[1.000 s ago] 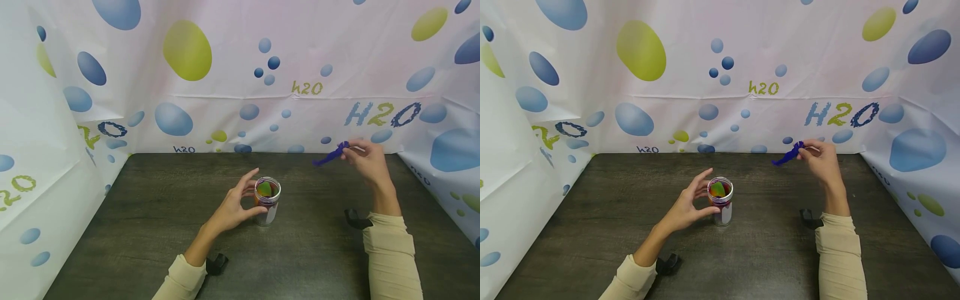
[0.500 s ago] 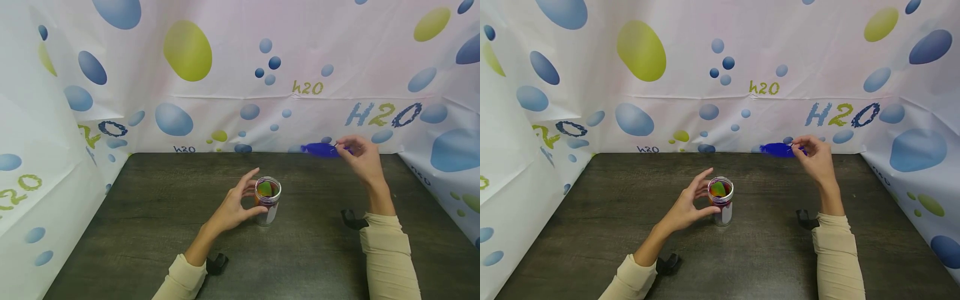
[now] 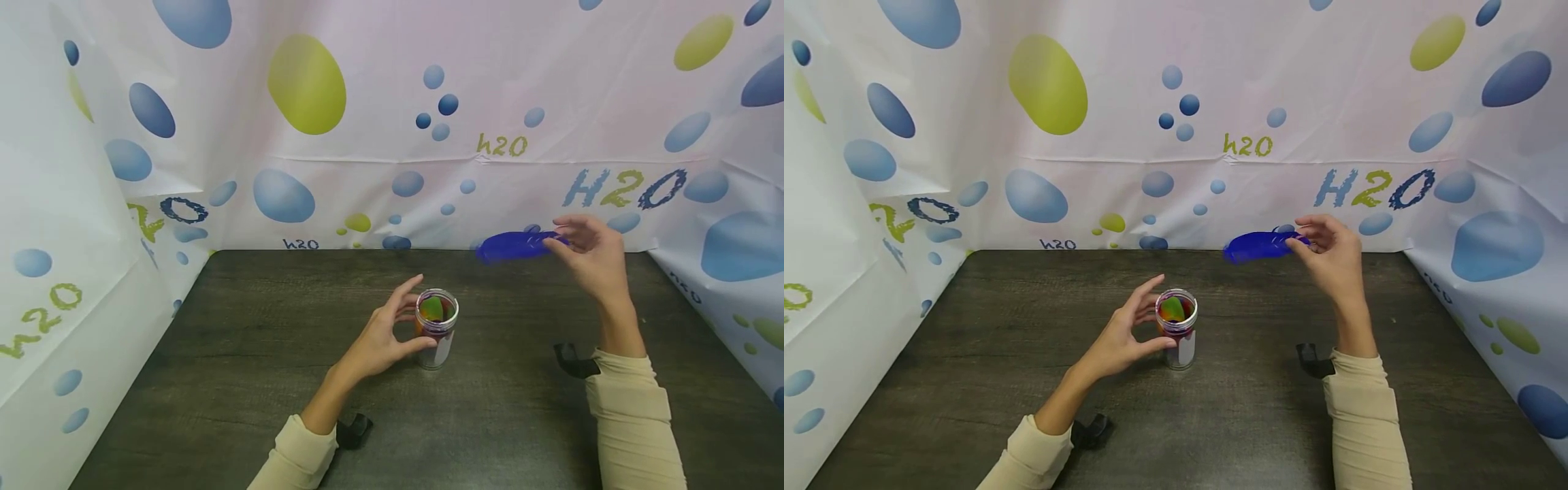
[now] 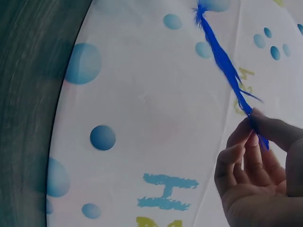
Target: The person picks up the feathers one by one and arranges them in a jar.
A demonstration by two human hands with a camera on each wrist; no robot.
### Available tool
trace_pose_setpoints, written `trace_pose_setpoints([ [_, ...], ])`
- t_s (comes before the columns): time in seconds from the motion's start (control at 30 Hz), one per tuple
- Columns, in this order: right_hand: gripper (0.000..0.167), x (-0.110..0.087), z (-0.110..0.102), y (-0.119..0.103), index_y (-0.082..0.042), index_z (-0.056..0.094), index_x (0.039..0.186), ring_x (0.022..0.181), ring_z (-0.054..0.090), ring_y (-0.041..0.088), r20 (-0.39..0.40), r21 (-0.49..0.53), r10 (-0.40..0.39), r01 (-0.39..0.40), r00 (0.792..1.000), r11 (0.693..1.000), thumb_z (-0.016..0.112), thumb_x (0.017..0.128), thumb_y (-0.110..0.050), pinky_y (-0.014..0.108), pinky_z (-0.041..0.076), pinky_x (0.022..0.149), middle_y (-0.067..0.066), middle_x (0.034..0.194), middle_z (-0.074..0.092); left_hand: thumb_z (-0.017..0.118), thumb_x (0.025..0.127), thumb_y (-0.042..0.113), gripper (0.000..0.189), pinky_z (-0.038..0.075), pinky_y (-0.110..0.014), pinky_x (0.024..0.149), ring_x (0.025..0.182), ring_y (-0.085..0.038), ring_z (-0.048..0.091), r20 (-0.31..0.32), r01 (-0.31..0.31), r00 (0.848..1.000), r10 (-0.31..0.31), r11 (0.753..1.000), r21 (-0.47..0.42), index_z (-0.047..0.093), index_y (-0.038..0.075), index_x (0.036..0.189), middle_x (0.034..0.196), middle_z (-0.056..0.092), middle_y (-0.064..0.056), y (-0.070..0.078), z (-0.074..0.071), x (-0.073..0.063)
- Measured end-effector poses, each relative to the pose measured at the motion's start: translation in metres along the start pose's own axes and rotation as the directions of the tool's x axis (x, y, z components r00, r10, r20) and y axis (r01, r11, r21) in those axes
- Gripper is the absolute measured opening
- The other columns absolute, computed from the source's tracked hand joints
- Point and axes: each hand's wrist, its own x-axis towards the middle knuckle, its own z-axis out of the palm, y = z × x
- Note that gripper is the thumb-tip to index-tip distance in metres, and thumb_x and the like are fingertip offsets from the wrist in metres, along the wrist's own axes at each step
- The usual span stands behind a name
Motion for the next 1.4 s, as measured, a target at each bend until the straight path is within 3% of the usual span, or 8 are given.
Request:
trace_pose_setpoints([
  [0.43, 0.021, -0.002, 0.006, -0.012, 0.01, 0.071, 0.113, 0.085, 0.069, -0.004, -0.048, 0.073, 0.04, -0.036, 0.998, 0.997, 0.074, 0.094, 0.003, 0.009, 0.054, 0.08, -0.026, 0.09, 0.07, 0.083, 0.086, -0.003, 0.096, 0.053, -0.039, 0.108, 0.123, -0.033, 0.064, 0.003, 0.012, 1.0, -0.012, 1.0, -0.003, 0.024, 0.004, 0.162, 0.135, 0.062, -0.021, 0.001, -0.001, 0.0],
  [0.6, 0.015, -0.002, 0.008, -0.014, 0.001, 0.075, 0.108, 0.084, 0.071, -0.002, -0.055, 0.136, 0.074, -0.066, 0.996, 0.989, 0.075, 0.093, 0.002, 0.01, 0.055, 0.078, -0.023, 0.088, 0.073, 0.083, 0.086, -0.002, 0.095, 0.053, -0.039, 0.107, 0.123, -0.033, 0.064, 0.002, 0.011, 1.0, -0.011, 1.0, 0.002, 0.025, 0.005, 0.162, 0.135, 0.062, -0.021, 0.0, 0.0, 0.0],
  [0.7, 0.017, -0.002, 0.009, -0.015, -0.006, 0.077, 0.105, 0.082, 0.073, 0.0, -0.036, 0.251, 0.105, -0.093, 0.994, 0.964, 0.076, 0.092, 0.004, 0.011, 0.057, 0.075, -0.017, 0.086, 0.076, 0.083, 0.086, -0.002, 0.095, 0.053, -0.039, 0.107, 0.123, -0.033, 0.064, 0.0, 0.013, 1.0, -0.013, 1.0, 0.001, 0.025, 0.005, 0.162, 0.135, 0.062, -0.021, 0.0, -0.001, 0.0],
  [0.87, 0.025, -0.002, 0.011, -0.017, -0.01, 0.076, 0.106, 0.079, 0.075, 0.004, 0.015, 0.433, 0.123, -0.117, 0.992, 0.894, 0.074, 0.091, 0.009, 0.014, 0.059, 0.071, -0.008, 0.086, 0.079, 0.082, 0.086, -0.002, 0.095, 0.053, -0.04, 0.107, 0.123, -0.034, 0.064, 0.002, 0.008, 1.0, -0.008, 1.0, 0.0, 0.025, 0.004, 0.162, 0.135, 0.062, -0.021, 0.0, -0.001, 0.0],
  [1.17, 0.026, -0.002, 0.015, -0.025, -0.015, 0.074, 0.11, 0.078, 0.075, 0.005, 0.075, 0.41, 0.178, -0.193, 0.981, 0.891, 0.078, 0.091, 0.002, 0.016, 0.057, 0.063, -0.008, 0.086, 0.079, 0.083, 0.086, -0.003, 0.096, 0.053, -0.04, 0.107, 0.123, -0.033, 0.064, -0.003, 0.01, 1.0, -0.01, 1.0, 0.004, 0.025, 0.003, 0.162, 0.134, 0.062, -0.021, 0.001, -0.001, 0.001],
  [1.3, 0.026, -0.003, 0.016, -0.03, -0.015, 0.074, 0.11, 0.078, 0.075, 0.005, 0.082, 0.428, 0.22, -0.233, 0.972, 0.873, 0.079, 0.09, 0.0, 0.016, 0.057, 0.062, -0.008, 0.085, 0.079, 0.083, 0.085, -0.003, 0.096, 0.053, -0.039, 0.107, 0.123, -0.033, 0.064, 0.001, 0.017, 1.0, -0.017, 1.0, 0.001, 0.025, 0.004, 0.162, 0.135, 0.062, -0.021, 0.001, -0.001, 0.001],
  [1.4, 0.027, -0.003, 0.017, -0.034, -0.015, 0.073, 0.112, 0.078, 0.075, 0.005, 0.074, 0.419, 0.225, -0.235, 0.972, 0.877, 0.08, 0.09, 0.0, 0.016, 0.057, 0.061, -0.008, 0.085, 0.079, 0.083, 0.086, -0.003, 0.096, 0.053, -0.04, 0.107, 0.123, -0.034, 0.064, 0.003, 0.012, 1.0, -0.012, 1.0, 0.002, 0.025, 0.004, 0.162, 0.135, 0.062, -0.021, 0.001, -0.001, 0.001],
])
